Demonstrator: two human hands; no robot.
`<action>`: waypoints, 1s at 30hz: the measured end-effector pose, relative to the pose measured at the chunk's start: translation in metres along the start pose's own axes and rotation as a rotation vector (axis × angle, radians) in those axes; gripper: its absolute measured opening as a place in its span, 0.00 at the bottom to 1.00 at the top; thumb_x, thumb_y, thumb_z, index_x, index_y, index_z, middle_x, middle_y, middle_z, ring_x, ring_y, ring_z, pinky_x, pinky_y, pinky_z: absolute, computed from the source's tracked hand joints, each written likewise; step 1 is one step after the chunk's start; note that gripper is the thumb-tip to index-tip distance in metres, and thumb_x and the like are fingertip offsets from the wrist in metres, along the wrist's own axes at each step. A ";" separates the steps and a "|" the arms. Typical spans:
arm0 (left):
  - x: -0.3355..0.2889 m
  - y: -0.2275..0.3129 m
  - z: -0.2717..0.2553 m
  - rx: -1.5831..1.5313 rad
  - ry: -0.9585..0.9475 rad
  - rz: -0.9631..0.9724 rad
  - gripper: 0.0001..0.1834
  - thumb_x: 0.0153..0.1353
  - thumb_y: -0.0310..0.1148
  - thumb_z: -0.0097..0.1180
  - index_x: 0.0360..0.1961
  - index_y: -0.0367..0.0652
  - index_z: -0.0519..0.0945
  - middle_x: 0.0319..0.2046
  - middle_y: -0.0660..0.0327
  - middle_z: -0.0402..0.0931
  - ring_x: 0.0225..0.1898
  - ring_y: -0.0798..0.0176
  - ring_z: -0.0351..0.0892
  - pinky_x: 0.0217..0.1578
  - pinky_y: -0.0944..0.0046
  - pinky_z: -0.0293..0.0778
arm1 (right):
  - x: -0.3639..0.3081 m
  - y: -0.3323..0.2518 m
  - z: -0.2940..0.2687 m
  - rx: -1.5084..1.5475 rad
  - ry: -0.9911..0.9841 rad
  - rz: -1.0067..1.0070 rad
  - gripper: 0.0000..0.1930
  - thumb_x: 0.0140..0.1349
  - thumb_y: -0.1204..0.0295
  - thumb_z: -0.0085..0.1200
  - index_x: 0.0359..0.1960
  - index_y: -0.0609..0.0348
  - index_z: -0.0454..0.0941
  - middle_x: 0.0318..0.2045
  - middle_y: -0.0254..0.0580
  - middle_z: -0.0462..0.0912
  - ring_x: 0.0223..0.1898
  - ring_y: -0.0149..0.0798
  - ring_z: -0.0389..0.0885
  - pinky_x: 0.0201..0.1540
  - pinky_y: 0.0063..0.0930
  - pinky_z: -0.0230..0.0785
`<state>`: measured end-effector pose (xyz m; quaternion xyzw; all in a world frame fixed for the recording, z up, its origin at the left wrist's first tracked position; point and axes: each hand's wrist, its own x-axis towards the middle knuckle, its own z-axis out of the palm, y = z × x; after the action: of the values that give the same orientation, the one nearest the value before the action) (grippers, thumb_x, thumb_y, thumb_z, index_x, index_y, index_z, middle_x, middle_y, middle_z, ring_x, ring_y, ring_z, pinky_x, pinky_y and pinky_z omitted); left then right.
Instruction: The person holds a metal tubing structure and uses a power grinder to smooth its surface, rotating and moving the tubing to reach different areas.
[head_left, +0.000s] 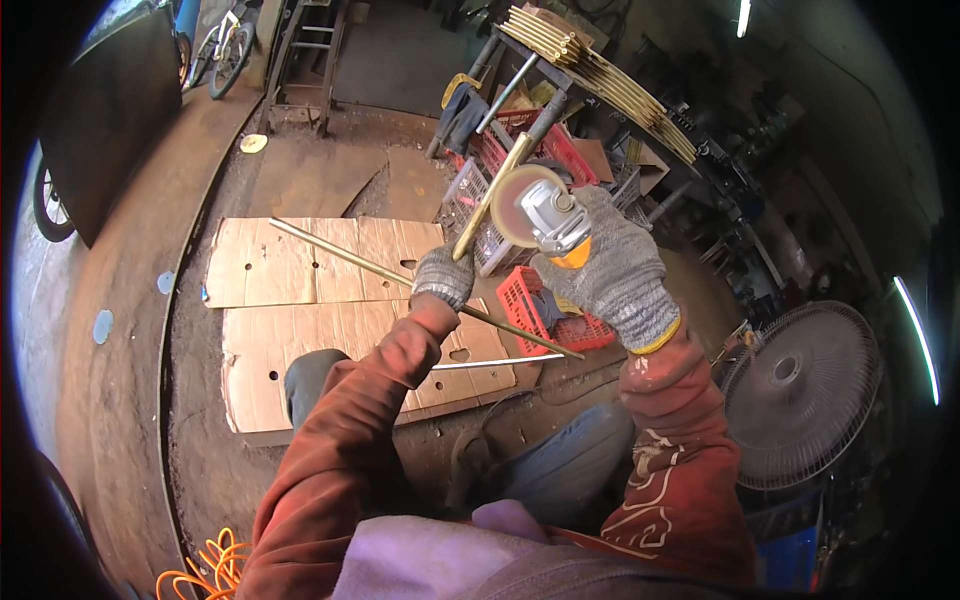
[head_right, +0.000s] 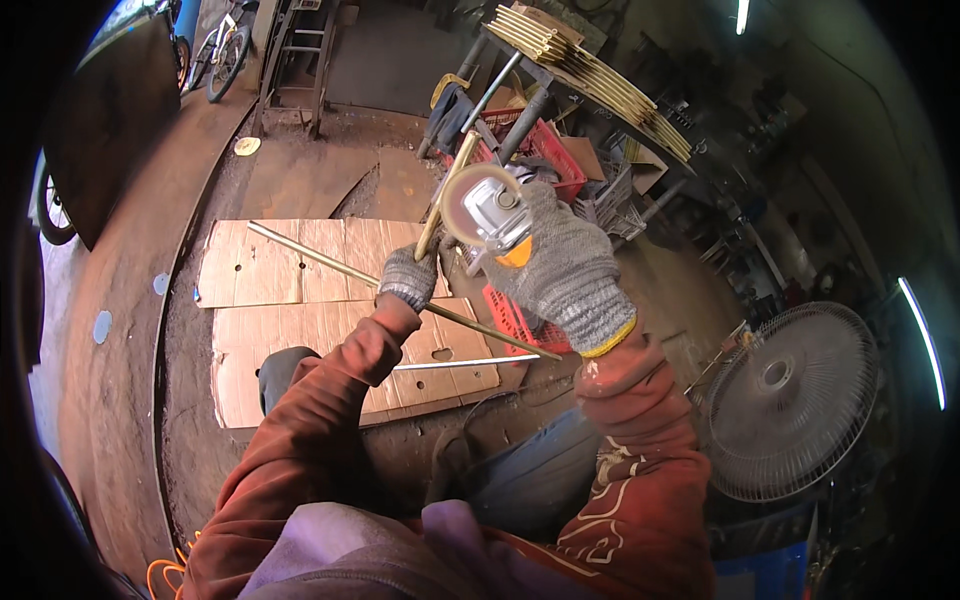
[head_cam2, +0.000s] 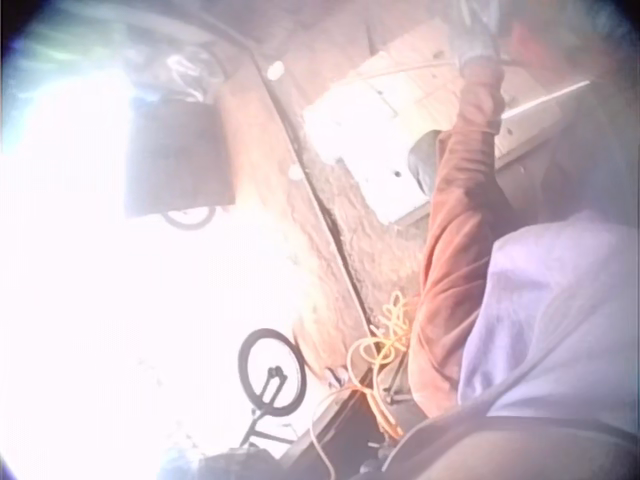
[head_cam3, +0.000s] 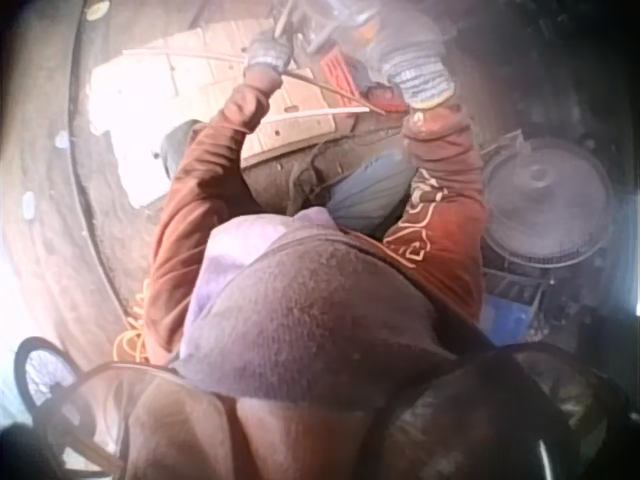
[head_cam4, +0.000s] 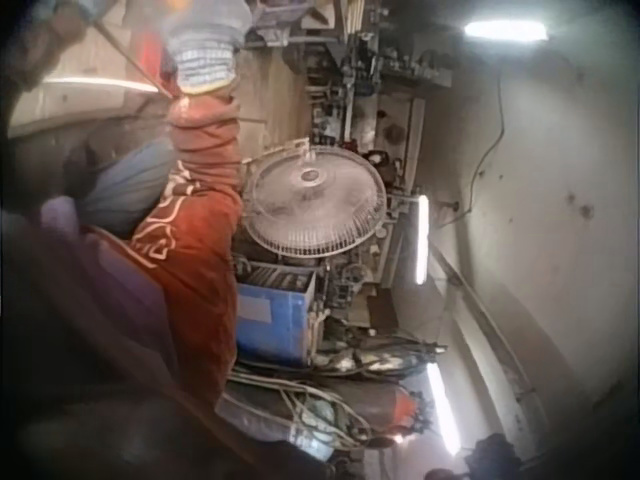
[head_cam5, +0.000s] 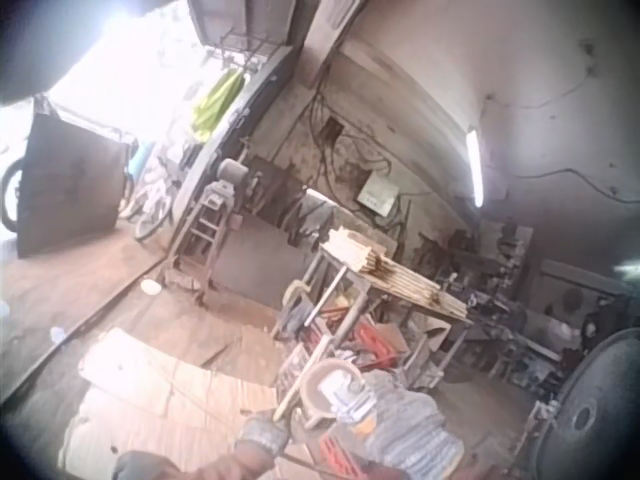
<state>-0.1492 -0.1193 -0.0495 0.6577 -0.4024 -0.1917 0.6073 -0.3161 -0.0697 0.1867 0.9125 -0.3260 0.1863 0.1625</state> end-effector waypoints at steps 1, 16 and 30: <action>0.000 0.000 -0.001 0.000 0.003 -0.026 0.22 0.71 0.47 0.53 0.42 0.36 0.85 0.32 0.38 0.81 0.36 0.33 0.82 0.38 0.46 0.77 | 0.000 -0.001 0.000 0.001 0.007 0.000 0.40 0.46 0.53 0.77 0.57 0.49 0.68 0.43 0.50 0.85 0.43 0.58 0.87 0.45 0.47 0.80; -0.005 0.013 0.000 0.090 -0.061 -0.025 0.20 0.70 0.47 0.51 0.46 0.44 0.85 0.38 0.40 0.83 0.44 0.33 0.82 0.45 0.41 0.77 | 0.009 -0.009 -0.012 0.018 0.104 -0.054 0.41 0.45 0.52 0.77 0.59 0.50 0.69 0.44 0.50 0.85 0.42 0.60 0.86 0.46 0.48 0.80; 0.003 -0.005 -0.009 0.057 0.066 0.035 0.26 0.73 0.52 0.52 0.41 0.36 0.85 0.31 0.36 0.80 0.38 0.31 0.80 0.37 0.44 0.76 | 0.020 -0.004 -0.021 0.066 0.151 -0.018 0.36 0.49 0.59 0.77 0.57 0.53 0.71 0.42 0.48 0.85 0.39 0.52 0.88 0.45 0.40 0.82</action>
<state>-0.1397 -0.1163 -0.0514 0.6734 -0.3990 -0.1477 0.6045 -0.3044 -0.0687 0.2132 0.9036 -0.2985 0.2636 0.1580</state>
